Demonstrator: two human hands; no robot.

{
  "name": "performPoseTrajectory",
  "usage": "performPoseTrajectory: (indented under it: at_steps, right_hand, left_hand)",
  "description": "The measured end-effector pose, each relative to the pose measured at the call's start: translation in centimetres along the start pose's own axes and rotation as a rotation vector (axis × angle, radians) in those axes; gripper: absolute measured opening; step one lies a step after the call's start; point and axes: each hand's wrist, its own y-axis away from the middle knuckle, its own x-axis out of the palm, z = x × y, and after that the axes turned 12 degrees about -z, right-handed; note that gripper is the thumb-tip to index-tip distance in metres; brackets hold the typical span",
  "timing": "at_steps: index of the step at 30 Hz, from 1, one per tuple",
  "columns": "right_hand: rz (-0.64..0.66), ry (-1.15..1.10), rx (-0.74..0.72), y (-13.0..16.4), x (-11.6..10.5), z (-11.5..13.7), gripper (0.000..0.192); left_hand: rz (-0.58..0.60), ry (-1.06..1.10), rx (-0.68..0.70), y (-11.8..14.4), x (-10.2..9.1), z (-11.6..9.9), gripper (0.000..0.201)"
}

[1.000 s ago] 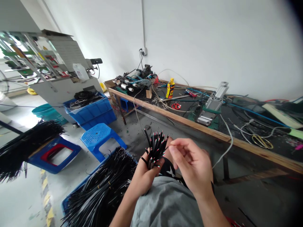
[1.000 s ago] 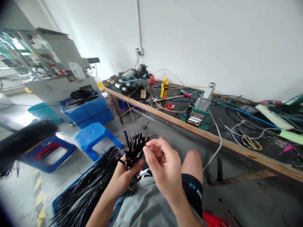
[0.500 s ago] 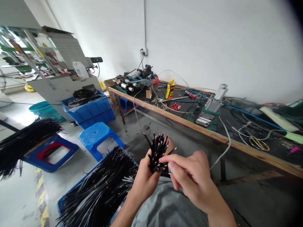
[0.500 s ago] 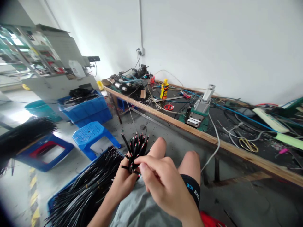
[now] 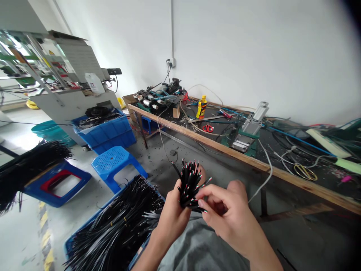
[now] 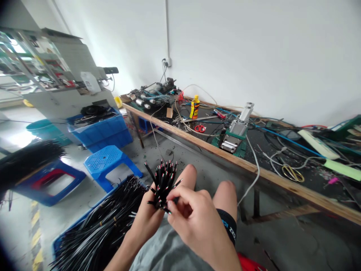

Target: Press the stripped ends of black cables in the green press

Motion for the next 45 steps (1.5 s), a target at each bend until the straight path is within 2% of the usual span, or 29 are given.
performPoseTrajectory:
  at_steps: [4,14,16,19,22,28,34,39,45]
  right_hand:
    - [-0.080,0.196,-0.080,0.3,0.1,-0.3,0.020]
    - [-0.043,0.234,-0.174,-0.4,-0.5,-0.6,0.043]
    - [-0.017,0.225,-0.198,-0.6,-0.7,-0.3,0.041]
    - [-0.010,0.144,-0.205,-0.8,-0.9,0.2,0.026]
    - [-0.074,0.074,-0.200,-0.6,-1.3,0.6,0.026]
    - [-0.211,0.081,-0.167,-0.6,-1.7,0.2,0.022]
    - [-0.355,0.074,-0.267,-0.1,-1.4,-0.6,0.007]
    - [-0.350,0.062,-0.399,1.2,-0.4,-0.5,0.017]
    - [-0.284,0.015,-0.282,2.0,0.6,-1.1,0.022]
  left_hand:
    - [0.019,-0.023,-0.012,0.0,0.1,-0.1,0.027]
    - [0.044,-0.043,-0.004,0.0,0.3,0.3,0.027]
    - [0.060,-0.047,-0.013,-0.1,0.4,0.4,0.024]
    - [0.076,-0.046,-0.024,-0.1,0.5,0.4,0.021]
    - [0.079,-0.060,-0.035,-0.1,0.7,0.4,0.025]
    - [0.097,-0.083,-0.057,0.0,1.0,0.1,0.035]
    - [0.029,-0.049,-0.060,-0.2,1.1,-0.2,0.042]
    - [0.001,-0.035,-0.085,-0.3,1.2,-0.3,0.041]
    - [0.006,-0.012,-0.086,-0.3,1.4,-0.3,0.039]
